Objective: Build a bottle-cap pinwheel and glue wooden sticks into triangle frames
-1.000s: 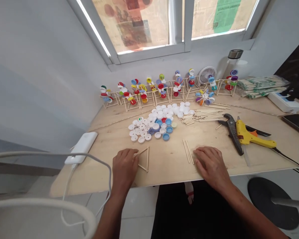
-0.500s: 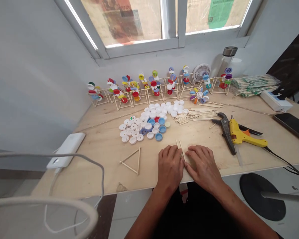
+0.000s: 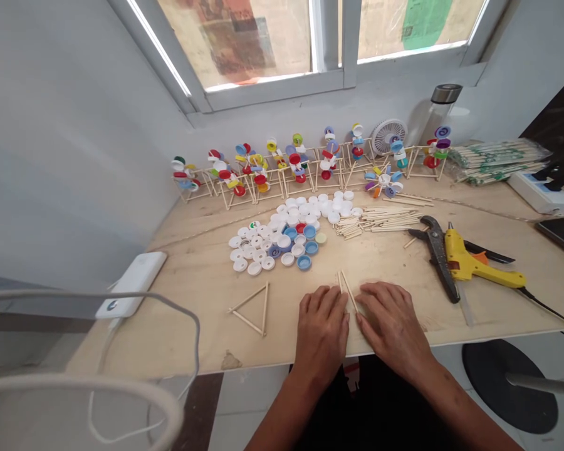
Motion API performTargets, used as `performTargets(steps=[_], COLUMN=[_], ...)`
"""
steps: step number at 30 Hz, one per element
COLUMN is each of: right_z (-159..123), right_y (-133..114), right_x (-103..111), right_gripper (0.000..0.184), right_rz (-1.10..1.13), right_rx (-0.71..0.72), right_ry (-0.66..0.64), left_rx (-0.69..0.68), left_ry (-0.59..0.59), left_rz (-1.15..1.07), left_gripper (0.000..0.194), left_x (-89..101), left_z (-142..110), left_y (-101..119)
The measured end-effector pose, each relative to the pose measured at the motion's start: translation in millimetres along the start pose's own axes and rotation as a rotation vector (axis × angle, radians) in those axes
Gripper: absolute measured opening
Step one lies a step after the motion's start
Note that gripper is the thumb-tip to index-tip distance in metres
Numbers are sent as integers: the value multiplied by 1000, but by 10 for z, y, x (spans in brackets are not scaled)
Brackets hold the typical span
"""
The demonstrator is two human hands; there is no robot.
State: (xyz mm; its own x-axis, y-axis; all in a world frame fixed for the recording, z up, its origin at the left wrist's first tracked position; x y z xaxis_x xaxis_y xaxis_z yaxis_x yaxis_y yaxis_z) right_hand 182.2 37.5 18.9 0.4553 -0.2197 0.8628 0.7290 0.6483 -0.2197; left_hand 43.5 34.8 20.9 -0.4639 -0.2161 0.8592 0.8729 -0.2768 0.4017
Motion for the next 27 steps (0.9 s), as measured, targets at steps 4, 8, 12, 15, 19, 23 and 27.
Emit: performTargets(steps=[4,8,12,15,19,23,27], right_z=[-2,-7,8,68,179,212,172], right_y=[7,9,-9,-27,-38,3,47], right_x=[6,15,15,9,-5,-18,-26], right_gripper=[22,23,19,12,3,9,10], right_rz=[34,51,24,-17,-78,-106,-89], right_rx=[25,35,14,-31,-71,-115,-154], right_ry=[7,2,28,44,35,63,113], left_rx=[0,2,10,1,-3,-7,3], left_ry=[14,16,10,13,32,32,22], left_rz=[-8,-20,-30,-37,-38,-30,-47], left_gripper=[30,30,29,29,30,30,29], left_x=[16,24,20,15,10,4,-1], left_z=[-9,-15,-15,-13,-14,-19,-20], left_y=[-1,-2,-6,-3,-5,-9,-18])
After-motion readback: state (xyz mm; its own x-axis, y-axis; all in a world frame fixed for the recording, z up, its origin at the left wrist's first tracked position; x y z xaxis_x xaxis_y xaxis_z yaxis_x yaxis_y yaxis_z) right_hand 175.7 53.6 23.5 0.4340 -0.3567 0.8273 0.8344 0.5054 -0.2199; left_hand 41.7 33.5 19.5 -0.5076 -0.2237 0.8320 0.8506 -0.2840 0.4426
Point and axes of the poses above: each hand's wrist, its own z-axis towards the middle knuckle, its own x-axis out of the back of the hand, y = z × x, the point moved 4 cm from there along z, towards the middle knuckle, and after that the axes turned 12 degrees about x, right-handed, at the moved point
